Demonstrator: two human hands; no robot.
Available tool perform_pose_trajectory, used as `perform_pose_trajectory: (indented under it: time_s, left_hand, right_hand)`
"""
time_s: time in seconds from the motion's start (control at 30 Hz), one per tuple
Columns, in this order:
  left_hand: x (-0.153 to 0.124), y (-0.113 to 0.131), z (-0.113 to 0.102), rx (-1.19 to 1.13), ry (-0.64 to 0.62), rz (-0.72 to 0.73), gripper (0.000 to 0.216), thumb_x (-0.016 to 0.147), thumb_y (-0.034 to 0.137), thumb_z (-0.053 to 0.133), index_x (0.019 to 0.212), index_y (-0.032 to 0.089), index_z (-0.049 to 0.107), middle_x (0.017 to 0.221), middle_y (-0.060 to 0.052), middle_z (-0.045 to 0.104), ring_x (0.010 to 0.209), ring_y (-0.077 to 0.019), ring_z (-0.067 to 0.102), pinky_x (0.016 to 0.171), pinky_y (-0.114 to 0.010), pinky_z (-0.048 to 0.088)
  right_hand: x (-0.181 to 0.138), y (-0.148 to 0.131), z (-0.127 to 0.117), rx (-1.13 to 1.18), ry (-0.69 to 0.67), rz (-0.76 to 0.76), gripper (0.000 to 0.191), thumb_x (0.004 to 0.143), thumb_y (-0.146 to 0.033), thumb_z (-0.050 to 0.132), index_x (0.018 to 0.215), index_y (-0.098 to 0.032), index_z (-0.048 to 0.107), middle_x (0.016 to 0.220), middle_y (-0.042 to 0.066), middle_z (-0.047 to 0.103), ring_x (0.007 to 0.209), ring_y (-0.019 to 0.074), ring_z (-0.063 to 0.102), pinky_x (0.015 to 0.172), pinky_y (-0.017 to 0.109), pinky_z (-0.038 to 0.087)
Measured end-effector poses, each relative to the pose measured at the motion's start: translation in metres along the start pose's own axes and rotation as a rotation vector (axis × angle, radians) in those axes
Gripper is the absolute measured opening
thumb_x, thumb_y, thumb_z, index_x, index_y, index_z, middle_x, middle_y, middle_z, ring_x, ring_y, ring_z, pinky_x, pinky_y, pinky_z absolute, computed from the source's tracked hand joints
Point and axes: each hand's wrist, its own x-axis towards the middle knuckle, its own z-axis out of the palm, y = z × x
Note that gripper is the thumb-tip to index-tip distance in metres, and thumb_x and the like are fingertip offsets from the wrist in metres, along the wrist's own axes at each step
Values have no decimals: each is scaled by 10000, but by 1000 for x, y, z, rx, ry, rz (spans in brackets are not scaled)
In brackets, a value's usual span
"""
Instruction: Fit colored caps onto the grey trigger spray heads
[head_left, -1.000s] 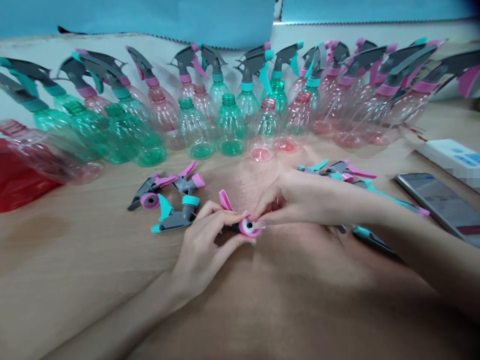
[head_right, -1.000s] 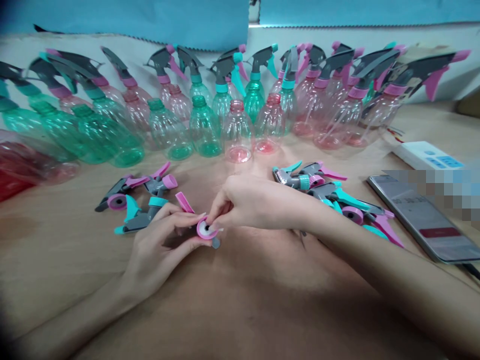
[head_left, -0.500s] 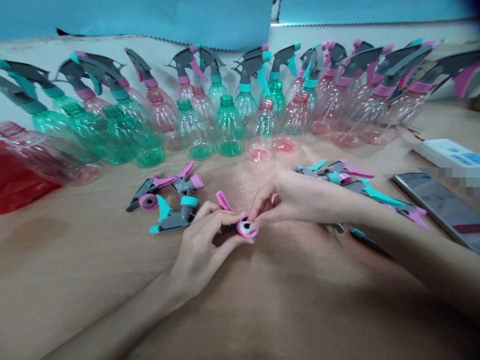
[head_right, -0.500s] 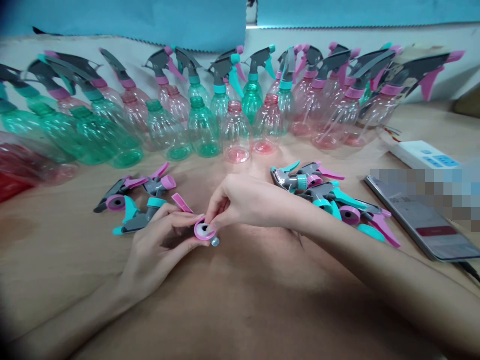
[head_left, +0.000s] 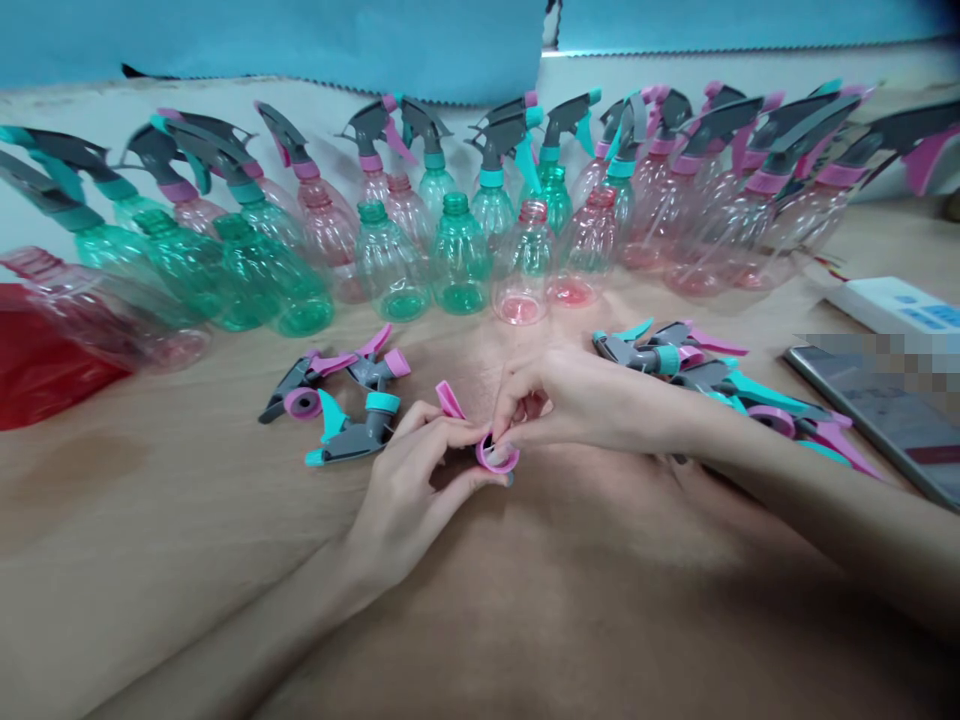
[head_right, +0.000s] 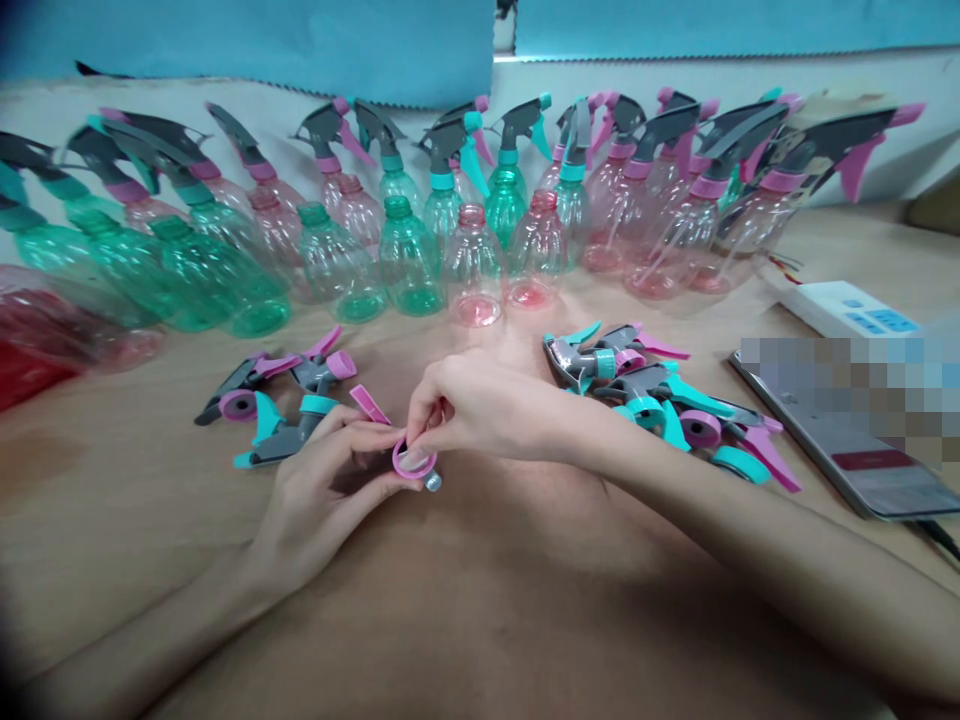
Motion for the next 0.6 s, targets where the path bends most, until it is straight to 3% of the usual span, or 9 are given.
perform_pose_trajectory:
  time_s: [0.2, 0.3, 0.37, 0.5, 0.6]
  left_hand:
    - [0, 0, 0, -26, 3, -10, 136, 833, 261, 656, 953, 222, 605, 861, 0, 647, 813, -168, 522, 677, -275, 453]
    - [1, -1, -1, -34, -5, -70, 123, 833, 258, 655, 946, 226, 618, 833, 4, 616, 804, -163, 523, 648, -259, 438]
    - [2, -1, -1, -44, 7, -145, 141, 814, 266, 677, 941, 230, 630, 803, 8, 582, 777, -156, 524, 607, -243, 422]
    - [2, -2, -1, -88, 37, -234, 212, 743, 275, 748, 926, 245, 646, 767, 29, 542, 677, -124, 505, 569, -228, 396]
    - [0, -2, 0, -141, 45, -263, 217, 741, 279, 749, 928, 243, 645, 743, 37, 547, 635, -114, 498, 558, -232, 387]
  right_hand:
    - [-2, 1, -4, -63, -34, -56, 127, 824, -218, 572, 813, -168, 688, 819, -3, 669, 696, 98, 572, 619, 224, 403]
    - [-6, -3, -9, -42, -68, -102, 132, 835, -268, 587, 805, -183, 684, 814, -23, 654, 685, 84, 556, 619, 217, 396]
    - [-9, -6, -12, -54, 2, -109, 132, 821, -306, 617, 790, -202, 691, 807, -34, 651, 687, 83, 558, 604, 218, 388]
    - [-11, -11, -11, -155, 264, -181, 104, 802, -277, 648, 762, -204, 710, 760, -27, 630, 665, 83, 545, 543, 216, 355]
    - [-10, -11, -6, -228, 328, -299, 90, 796, -185, 639, 735, -164, 702, 775, -4, 618, 653, 82, 534, 563, 224, 359]
